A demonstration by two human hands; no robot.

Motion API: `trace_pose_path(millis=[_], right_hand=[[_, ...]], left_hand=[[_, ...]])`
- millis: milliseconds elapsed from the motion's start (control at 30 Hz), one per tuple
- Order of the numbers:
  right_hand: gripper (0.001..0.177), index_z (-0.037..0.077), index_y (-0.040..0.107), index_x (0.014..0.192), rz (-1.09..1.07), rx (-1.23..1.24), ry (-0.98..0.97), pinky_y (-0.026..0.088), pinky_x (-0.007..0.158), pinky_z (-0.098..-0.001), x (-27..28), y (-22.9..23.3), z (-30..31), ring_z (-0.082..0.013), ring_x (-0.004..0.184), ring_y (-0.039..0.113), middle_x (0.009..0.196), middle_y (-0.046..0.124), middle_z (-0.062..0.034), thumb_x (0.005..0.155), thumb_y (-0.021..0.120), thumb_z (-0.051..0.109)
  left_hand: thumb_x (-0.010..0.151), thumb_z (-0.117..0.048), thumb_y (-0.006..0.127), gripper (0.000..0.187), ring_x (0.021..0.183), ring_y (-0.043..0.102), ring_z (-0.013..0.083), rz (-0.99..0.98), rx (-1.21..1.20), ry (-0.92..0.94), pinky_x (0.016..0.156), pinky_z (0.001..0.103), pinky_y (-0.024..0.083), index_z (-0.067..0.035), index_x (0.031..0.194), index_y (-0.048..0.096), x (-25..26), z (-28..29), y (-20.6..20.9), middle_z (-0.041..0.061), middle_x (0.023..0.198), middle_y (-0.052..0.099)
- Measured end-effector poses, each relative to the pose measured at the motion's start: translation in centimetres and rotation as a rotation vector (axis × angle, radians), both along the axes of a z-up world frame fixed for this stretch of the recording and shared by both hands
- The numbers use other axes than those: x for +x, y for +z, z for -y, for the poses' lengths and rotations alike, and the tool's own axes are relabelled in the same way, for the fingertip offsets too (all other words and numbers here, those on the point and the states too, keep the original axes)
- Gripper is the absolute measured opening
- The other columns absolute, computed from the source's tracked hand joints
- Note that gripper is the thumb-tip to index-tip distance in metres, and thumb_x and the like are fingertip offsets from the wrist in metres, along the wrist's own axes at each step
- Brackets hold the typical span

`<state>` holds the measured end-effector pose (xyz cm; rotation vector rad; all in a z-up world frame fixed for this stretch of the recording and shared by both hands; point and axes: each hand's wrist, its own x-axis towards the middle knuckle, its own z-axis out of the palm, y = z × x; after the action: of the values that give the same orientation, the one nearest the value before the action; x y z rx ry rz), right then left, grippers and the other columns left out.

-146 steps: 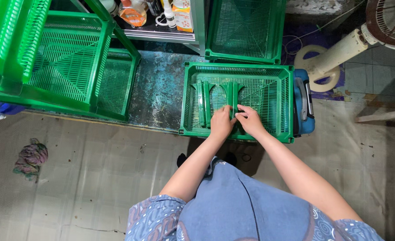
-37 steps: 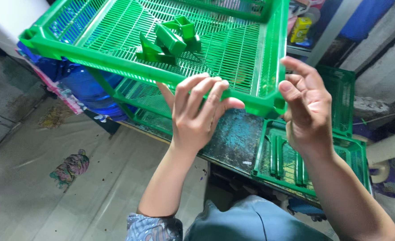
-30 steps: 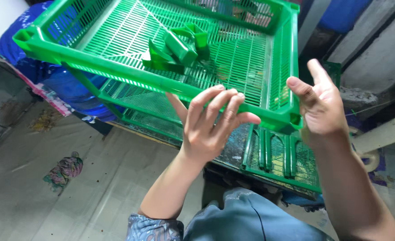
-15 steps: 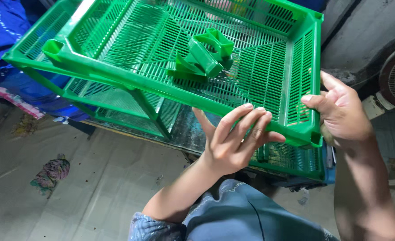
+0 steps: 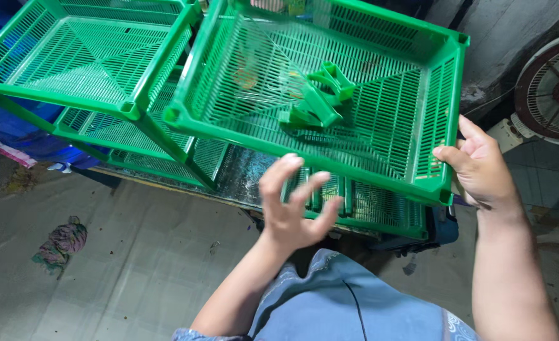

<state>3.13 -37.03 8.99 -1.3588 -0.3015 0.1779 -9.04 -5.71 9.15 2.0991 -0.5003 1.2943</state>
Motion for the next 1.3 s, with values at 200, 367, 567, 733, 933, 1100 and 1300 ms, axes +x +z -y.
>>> trace_pose_path(millis=[200, 367, 567, 733, 933, 1100, 1300], right_hand=[[0.076, -0.003, 0.036, 0.167, -0.029, -0.050, -0.023, 0.058, 0.073, -0.0259, -0.3, -3.0, 4.3, -0.0092, 0.086, 0.068, 0.118, 0.070, -0.0113, 0.094, 0.056, -0.010], [0.083, -0.002, 0.032, 0.171, -0.016, -0.130, -0.060, 0.054, 0.082, -0.0251, -1.0, -5.1, 6.0, -0.0082, 0.095, 0.065, 0.126, 0.068, -0.0097, 0.092, 0.057, -0.011], [0.086, 0.003, 0.029, 0.169, -0.101, -0.207, -0.049, 0.055, 0.083, -0.0280, -1.3, -7.3, 6.4, -0.0109, 0.096, 0.066, 0.125, 0.068, -0.0111, 0.089, 0.058, -0.011], [0.088, 0.004, 0.028, 0.168, -0.129, -0.178, -0.020, 0.056, 0.086, -0.0292, -1.5, -8.8, 5.5, -0.0122, 0.100, 0.067, 0.127, 0.067, -0.0127, 0.087, 0.058, -0.012], [0.081, 0.003, 0.036, 0.165, -0.187, -0.158, -0.089, 0.057, 0.084, -0.0319, -1.7, -11.6, 4.3, -0.0152, 0.099, 0.068, 0.125, 0.068, -0.0155, 0.089, 0.064, -0.004], [0.049, 0.003, 0.058, 0.152, -0.379, -0.080, -0.287, 0.055, 0.080, -0.0330, -1.5, -17.1, 5.2, -0.0152, 0.100, 0.063, 0.115, 0.065, -0.0090, 0.107, 0.063, 0.023], [0.053, 0.001, 0.061, 0.138, -0.246, -0.611, -0.593, 0.053, 0.094, -0.0433, 0.0, -26.9, 6.5, -0.0251, 0.111, 0.063, 0.118, 0.065, -0.0131, 0.093, 0.074, 0.025]], left_hand=[[0.096, -0.021, 0.074, 0.043, 0.137, 0.046, 0.0280, -0.009, -0.293, 0.221, 0.116, 0.039, 0.044, -0.011, 0.132, 0.053, -0.2, -3.9, -1.3, 0.015, 0.150, 0.037], [0.094, -0.018, 0.073, 0.053, 0.139, 0.049, 0.0294, -0.343, -0.457, 0.159, 0.109, 0.041, 0.046, -0.006, 0.142, 0.053, 1.3, -8.0, -2.8, 0.017, 0.152, 0.044], [0.091, -0.025, 0.074, 0.064, 0.124, 0.058, 0.0193, -0.895, -0.731, -0.127, 0.102, 0.033, 0.050, -0.004, 0.147, 0.051, 5.4, -11.1, -7.3, 0.014, 0.138, 0.060], [0.089, -0.018, 0.074, 0.055, 0.097, 0.071, 0.0156, -1.131, -0.609, 0.027, 0.083, 0.030, 0.056, -0.003, 0.139, 0.056, 5.5, -11.7, -10.4, 0.011, 0.111, 0.075], [0.089, -0.001, 0.066, 0.046, 0.091, 0.072, 0.0100, -0.982, -0.610, 0.004, 0.076, 0.025, 0.057, -0.001, 0.134, 0.060, 5.2, -13.2, -12.1, 0.010, 0.106, 0.078], [0.088, 0.000, 0.066, 0.045, 0.083, 0.071, 0.0088, -0.996, -0.620, 0.059, 0.071, 0.024, 0.055, 0.000, 0.133, 0.062, 5.1, -15.0, -12.3, 0.010, 0.100, 0.079], [0.089, -0.002, 0.067, 0.045, 0.083, 0.071, 0.0093, -1.011, -0.567, 0.082, 0.071, 0.026, 0.054, 0.001, 0.134, 0.062, 5.2, -17.0, -12.5, 0.009, 0.098, 0.078]])
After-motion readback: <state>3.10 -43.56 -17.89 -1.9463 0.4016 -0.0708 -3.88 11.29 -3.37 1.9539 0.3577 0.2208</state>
